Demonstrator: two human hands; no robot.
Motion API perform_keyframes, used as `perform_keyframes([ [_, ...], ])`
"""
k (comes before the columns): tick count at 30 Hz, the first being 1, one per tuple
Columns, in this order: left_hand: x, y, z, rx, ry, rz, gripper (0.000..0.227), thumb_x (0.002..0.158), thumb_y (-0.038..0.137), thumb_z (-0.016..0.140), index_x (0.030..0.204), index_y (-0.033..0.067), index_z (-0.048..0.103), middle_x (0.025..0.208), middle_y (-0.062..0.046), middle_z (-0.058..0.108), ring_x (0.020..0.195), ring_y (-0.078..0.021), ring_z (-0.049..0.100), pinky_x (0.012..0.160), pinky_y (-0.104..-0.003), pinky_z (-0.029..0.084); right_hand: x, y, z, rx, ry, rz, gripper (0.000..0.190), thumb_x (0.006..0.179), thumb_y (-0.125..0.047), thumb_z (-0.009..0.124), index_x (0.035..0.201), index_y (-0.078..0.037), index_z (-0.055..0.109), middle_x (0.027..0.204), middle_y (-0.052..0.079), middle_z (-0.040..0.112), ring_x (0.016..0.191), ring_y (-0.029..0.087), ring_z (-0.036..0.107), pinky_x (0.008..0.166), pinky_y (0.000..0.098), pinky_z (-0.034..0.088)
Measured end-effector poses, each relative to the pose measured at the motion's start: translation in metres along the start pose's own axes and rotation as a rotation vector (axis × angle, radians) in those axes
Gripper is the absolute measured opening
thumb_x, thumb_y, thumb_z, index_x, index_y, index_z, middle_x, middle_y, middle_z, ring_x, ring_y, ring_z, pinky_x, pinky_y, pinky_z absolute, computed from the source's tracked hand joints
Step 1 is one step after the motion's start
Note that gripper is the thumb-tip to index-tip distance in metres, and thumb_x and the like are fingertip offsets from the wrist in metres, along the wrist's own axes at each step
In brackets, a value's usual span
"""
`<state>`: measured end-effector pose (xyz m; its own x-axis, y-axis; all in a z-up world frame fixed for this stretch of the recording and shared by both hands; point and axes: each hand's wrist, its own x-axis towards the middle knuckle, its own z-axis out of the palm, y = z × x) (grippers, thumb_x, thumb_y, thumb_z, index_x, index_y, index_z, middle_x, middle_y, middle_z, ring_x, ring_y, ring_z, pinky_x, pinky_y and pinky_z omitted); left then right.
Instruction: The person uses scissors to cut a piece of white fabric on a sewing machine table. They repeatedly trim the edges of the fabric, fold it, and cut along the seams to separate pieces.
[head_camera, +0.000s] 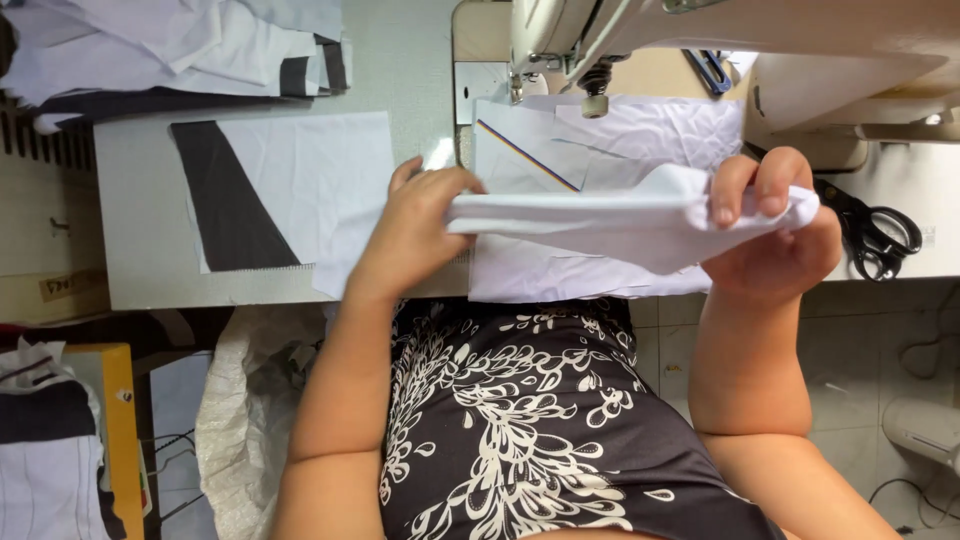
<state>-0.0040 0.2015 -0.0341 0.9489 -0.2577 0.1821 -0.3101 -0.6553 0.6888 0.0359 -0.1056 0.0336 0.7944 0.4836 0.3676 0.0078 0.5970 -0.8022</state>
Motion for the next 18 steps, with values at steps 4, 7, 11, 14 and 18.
perform_keyframes([
  [4,-0.016,0.002,-0.035,-0.323,-0.272,-0.265,0.041,0.065,0.038,0.083,0.090,0.0105,0.064,0.083,0.001,0.063,0.073,-0.0108,0.055,0.065,-0.023,0.040,-0.030,-0.006,-0.029,-0.005,0.217,0.157,0.013,0.087,-0.027,0.044,0.081,-0.016,0.048,0.086,0.006,0.056,0.060,0.031,0.056,0.052,0.0354,0.045],
  [7,-0.024,-0.005,-0.039,-0.521,-0.360,-0.376,0.025,0.081,0.030,0.072,0.074,0.0099,0.058,0.067,0.002,0.046,0.063,-0.0089,0.042,0.057,-0.024,0.031,-0.048,-0.005,-0.045,-0.009,0.253,0.233,0.013,0.084,-0.024,0.040,0.077,-0.016,0.047,0.083,0.008,0.057,0.059,0.030,0.054,0.052,0.0335,0.041],
  [11,-0.014,0.002,-0.035,-0.539,-0.267,-0.401,0.016,0.085,0.023,0.068,0.085,0.0122,0.055,0.082,0.003,0.052,0.075,-0.0082,0.048,0.067,-0.022,0.037,-0.050,-0.006,-0.062,-0.078,0.319,0.239,0.011,0.081,-0.026,0.044,0.076,-0.018,0.047,0.095,0.015,0.060,0.071,0.028,0.055,0.063,0.0297,0.043],
  [14,0.004,0.004,-0.021,-0.527,-0.120,-0.443,0.017,0.083,0.018,0.065,0.084,0.0168,0.048,0.081,0.005,0.050,0.076,-0.0080,0.046,0.070,-0.021,0.036,-0.041,-0.003,-0.076,-0.139,0.272,0.239,0.013,0.085,-0.028,0.047,0.077,-0.018,0.049,0.111,0.017,0.060,0.090,0.031,0.059,0.072,0.0273,0.047],
  [18,0.017,0.012,-0.008,-0.341,-0.061,-0.524,0.032,0.082,0.017,0.064,0.111,0.0182,0.051,0.100,-0.004,0.068,0.095,-0.0183,0.062,0.080,-0.028,0.043,-0.039,0.001,-0.082,-0.872,0.610,0.202,0.029,0.065,0.004,0.032,0.088,-0.006,0.048,0.120,0.015,0.059,0.109,0.028,0.059,0.085,0.0334,0.049],
])
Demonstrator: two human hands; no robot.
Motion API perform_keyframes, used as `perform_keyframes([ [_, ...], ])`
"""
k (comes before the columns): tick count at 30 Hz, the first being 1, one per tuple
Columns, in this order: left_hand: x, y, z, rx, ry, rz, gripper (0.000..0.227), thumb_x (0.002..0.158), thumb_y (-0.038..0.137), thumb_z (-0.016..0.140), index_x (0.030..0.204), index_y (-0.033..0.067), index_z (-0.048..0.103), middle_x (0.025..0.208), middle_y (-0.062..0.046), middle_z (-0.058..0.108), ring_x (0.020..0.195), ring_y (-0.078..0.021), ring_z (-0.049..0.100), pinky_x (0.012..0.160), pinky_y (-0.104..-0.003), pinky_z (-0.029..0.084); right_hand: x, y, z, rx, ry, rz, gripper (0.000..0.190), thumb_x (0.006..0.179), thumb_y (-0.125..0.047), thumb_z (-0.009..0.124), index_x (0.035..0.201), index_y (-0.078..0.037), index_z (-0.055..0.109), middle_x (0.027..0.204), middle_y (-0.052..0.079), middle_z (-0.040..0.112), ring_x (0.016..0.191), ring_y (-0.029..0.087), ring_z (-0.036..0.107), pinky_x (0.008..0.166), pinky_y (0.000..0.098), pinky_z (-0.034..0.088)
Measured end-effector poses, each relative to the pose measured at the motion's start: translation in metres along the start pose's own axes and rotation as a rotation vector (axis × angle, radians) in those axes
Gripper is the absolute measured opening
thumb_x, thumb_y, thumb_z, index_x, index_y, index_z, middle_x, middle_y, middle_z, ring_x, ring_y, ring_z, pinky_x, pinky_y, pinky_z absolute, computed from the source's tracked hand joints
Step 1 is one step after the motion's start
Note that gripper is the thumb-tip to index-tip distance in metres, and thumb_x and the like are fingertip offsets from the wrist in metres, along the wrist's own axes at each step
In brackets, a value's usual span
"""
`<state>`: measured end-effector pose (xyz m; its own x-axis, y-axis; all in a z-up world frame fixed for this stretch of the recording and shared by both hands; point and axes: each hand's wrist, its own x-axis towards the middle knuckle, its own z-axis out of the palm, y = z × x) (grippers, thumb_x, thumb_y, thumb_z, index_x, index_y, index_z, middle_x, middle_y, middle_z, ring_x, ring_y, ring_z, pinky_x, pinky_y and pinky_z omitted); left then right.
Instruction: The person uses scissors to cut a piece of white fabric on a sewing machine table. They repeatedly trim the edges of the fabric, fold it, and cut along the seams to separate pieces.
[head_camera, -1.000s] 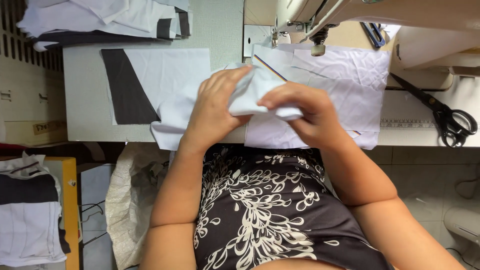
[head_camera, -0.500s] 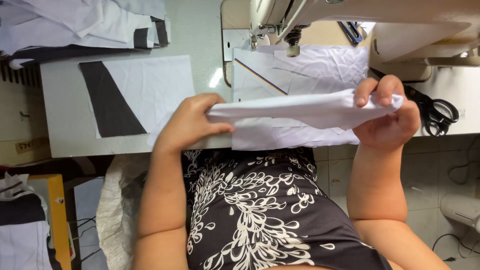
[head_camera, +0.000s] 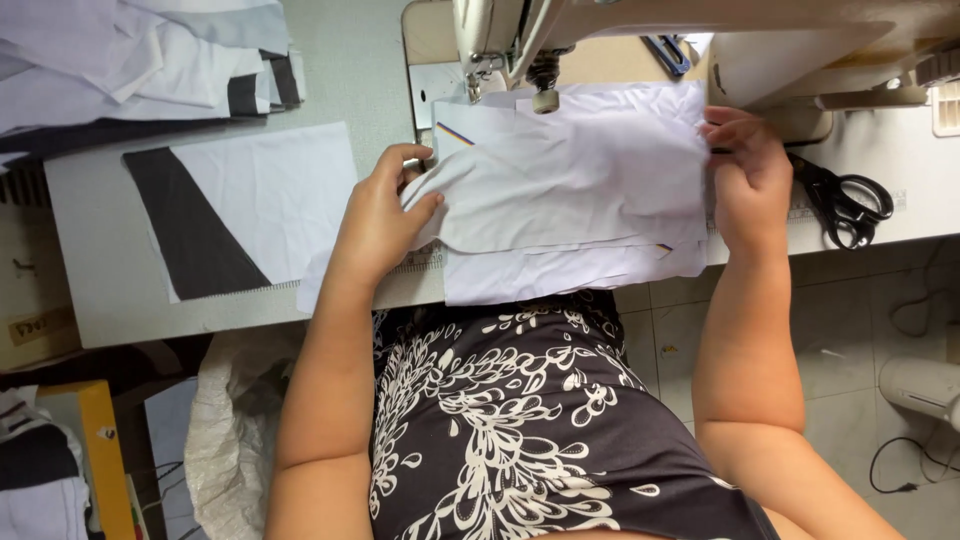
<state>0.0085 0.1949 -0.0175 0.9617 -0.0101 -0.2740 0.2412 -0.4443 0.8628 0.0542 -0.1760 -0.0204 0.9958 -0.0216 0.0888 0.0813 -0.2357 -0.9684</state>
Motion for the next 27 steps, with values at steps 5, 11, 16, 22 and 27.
perform_keyframes([
  [5,0.002,-0.009,0.003,0.050,0.063,0.109,0.034,0.083,0.017,0.060,0.117,0.0125,0.054,0.115,-0.006,0.065,0.109,-0.0240,0.061,0.089,-0.033,0.043,-0.017,0.013,-0.067,-0.712,0.264,-0.447,0.034,0.076,0.013,0.038,0.099,0.008,0.062,0.102,0.020,0.063,0.095,0.033,0.060,0.078,0.0366,0.047],
  [11,-0.003,-0.009,0.003,0.121,0.133,0.024,0.035,0.083,0.019,0.062,0.116,0.0111,0.059,0.091,-0.004,0.059,0.088,-0.0185,0.057,0.081,-0.029,0.043,-0.028,0.046,-0.138,-1.212,0.117,0.027,0.057,0.076,0.008,0.041,0.131,0.009,0.058,0.123,0.028,0.057,0.109,0.045,0.050,0.090,0.0508,0.039],
  [16,-0.007,-0.007,0.003,0.062,0.244,0.213,0.032,0.084,0.003,0.057,0.116,0.0079,0.059,0.098,-0.009,0.066,0.093,-0.0194,0.062,0.080,-0.030,0.046,-0.035,0.044,-0.148,-1.099,0.048,-0.053,0.056,0.077,0.011,0.041,0.130,0.007,0.060,0.120,0.026,0.052,0.109,0.042,0.051,0.097,0.0461,0.038],
  [22,-0.021,-0.015,0.001,0.481,0.327,0.618,0.024,0.086,0.017,0.071,0.107,0.0070,0.065,0.114,-0.017,0.055,0.104,-0.0352,0.048,0.088,-0.045,0.040,-0.037,0.067,-0.183,-1.315,-0.084,-0.068,0.057,0.079,0.004,0.059,0.135,0.001,0.063,0.115,0.023,0.059,0.101,0.043,0.051,0.090,0.0470,0.042],
  [27,-0.027,-0.021,0.001,0.422,0.020,0.663,0.011,0.080,0.007,0.075,0.086,0.0053,0.066,0.089,-0.007,0.059,0.084,-0.0279,0.051,0.070,-0.037,0.044,-0.058,0.066,-0.211,-1.225,-0.153,-0.106,0.044,0.085,0.002,0.063,0.129,0.008,0.063,0.116,0.027,0.057,0.109,0.043,0.053,0.099,0.0442,0.040],
])
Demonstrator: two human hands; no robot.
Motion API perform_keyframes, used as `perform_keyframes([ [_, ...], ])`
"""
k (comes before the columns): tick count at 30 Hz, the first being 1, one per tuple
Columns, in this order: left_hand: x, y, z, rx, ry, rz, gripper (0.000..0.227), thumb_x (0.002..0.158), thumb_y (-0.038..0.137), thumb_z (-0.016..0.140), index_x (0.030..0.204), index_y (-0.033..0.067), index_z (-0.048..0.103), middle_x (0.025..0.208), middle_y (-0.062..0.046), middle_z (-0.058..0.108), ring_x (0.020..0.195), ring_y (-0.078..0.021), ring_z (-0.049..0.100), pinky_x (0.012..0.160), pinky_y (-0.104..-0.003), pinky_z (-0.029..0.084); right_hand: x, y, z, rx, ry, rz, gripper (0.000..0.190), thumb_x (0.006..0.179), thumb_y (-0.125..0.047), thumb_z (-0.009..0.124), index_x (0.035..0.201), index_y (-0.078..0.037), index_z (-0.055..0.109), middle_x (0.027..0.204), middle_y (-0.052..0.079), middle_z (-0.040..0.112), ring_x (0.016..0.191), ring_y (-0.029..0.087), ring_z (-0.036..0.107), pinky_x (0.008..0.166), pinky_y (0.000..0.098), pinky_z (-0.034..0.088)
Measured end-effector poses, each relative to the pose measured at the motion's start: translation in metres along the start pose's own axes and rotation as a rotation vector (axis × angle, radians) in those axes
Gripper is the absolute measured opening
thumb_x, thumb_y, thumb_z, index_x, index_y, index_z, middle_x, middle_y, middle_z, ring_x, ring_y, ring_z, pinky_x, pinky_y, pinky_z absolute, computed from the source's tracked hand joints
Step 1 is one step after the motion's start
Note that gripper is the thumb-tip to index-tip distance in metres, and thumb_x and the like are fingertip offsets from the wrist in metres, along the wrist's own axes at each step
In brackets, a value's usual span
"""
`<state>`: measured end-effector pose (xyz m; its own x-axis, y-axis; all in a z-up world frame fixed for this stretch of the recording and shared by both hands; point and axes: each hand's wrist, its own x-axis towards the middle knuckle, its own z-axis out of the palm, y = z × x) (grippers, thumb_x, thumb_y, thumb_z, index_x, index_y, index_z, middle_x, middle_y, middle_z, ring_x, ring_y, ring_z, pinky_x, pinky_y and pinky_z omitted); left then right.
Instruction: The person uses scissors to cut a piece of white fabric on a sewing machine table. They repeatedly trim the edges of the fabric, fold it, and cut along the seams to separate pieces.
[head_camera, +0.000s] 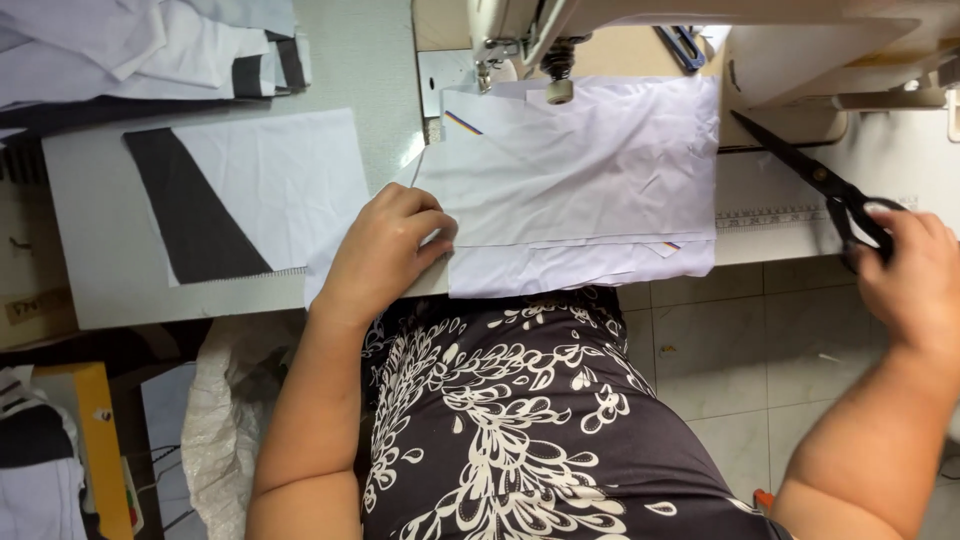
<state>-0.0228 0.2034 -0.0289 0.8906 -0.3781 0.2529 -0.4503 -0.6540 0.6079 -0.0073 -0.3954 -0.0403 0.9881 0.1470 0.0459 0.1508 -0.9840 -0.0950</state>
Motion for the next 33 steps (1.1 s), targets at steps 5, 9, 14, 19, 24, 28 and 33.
perform_keyframes([
  [5,-0.006,-0.007,0.011,-0.005,0.011,-0.007,0.004,0.082,0.002,0.070,0.081,0.0029,0.066,0.086,-0.007,0.059,0.082,-0.0274,0.051,0.065,-0.036,0.045,-0.060,0.024,-0.007,0.328,-0.007,0.020,0.038,0.095,0.017,0.047,0.133,0.016,0.043,0.122,0.033,0.045,0.113,0.044,0.045,0.104,0.0471,0.034],
  [9,-0.006,-0.008,0.013,0.011,0.086,0.034,0.003,0.084,0.003,0.070,0.085,0.0020,0.067,0.086,-0.007,0.060,0.080,-0.0266,0.052,0.067,-0.036,0.046,-0.076,-0.067,-0.048,0.593,-0.209,0.143,0.042,0.092,0.009,0.046,0.134,0.011,0.042,0.118,0.029,0.053,0.106,0.037,0.055,0.096,0.0420,0.043],
  [14,-0.007,-0.006,0.016,0.039,0.194,0.103,0.008,0.084,0.001,0.072,0.088,0.0025,0.065,0.080,-0.008,0.058,0.077,-0.0258,0.052,0.065,-0.035,0.046,-0.076,-0.178,-0.018,1.285,-0.642,0.295,0.057,0.072,-0.019,0.072,0.122,-0.002,0.053,0.087,0.013,0.066,0.075,0.020,0.064,0.062,0.0289,0.048],
  [19,-0.006,-0.004,0.019,0.056,0.286,0.192,0.008,0.088,-0.001,0.067,0.090,0.0018,0.060,0.081,-0.008,0.058,0.076,-0.0258,0.051,0.068,-0.036,0.044,-0.043,-0.246,-0.033,1.583,-1.297,-0.038,0.083,0.079,-0.067,0.065,0.116,0.006,0.054,0.075,0.006,0.049,0.068,0.013,0.043,0.051,0.0259,0.025],
  [24,-0.008,-0.001,0.021,0.096,0.334,0.184,0.009,0.088,0.000,0.068,0.090,0.0040,0.060,0.082,-0.007,0.056,0.077,-0.0247,0.049,0.067,-0.035,0.042,-0.025,-0.272,-0.046,1.565,-1.525,0.084,0.064,0.081,-0.063,0.057,0.110,-0.006,0.047,0.084,0.005,0.042,0.076,0.015,0.045,0.066,0.0278,0.036],
  [28,-0.009,-0.005,0.030,0.139,0.402,0.135,0.013,0.081,0.004,0.074,0.086,0.0117,0.065,0.076,0.001,0.057,0.079,-0.0148,0.054,0.070,-0.026,0.049,-0.033,-0.286,-0.016,1.648,-1.342,0.182,0.065,0.082,-0.066,0.046,0.098,-0.003,0.050,0.076,0.016,0.057,0.067,0.025,0.060,0.067,0.0421,0.055],
  [33,-0.009,0.007,0.027,0.127,0.434,0.194,0.011,0.083,0.004,0.071,0.086,0.0114,0.063,0.076,0.001,0.055,0.078,-0.0160,0.053,0.069,-0.026,0.048,-0.035,-0.319,-0.011,1.744,-1.234,0.178,0.067,0.084,-0.066,0.044,0.102,-0.001,0.049,0.077,0.016,0.056,0.069,0.023,0.061,0.070,0.0462,0.058],
])
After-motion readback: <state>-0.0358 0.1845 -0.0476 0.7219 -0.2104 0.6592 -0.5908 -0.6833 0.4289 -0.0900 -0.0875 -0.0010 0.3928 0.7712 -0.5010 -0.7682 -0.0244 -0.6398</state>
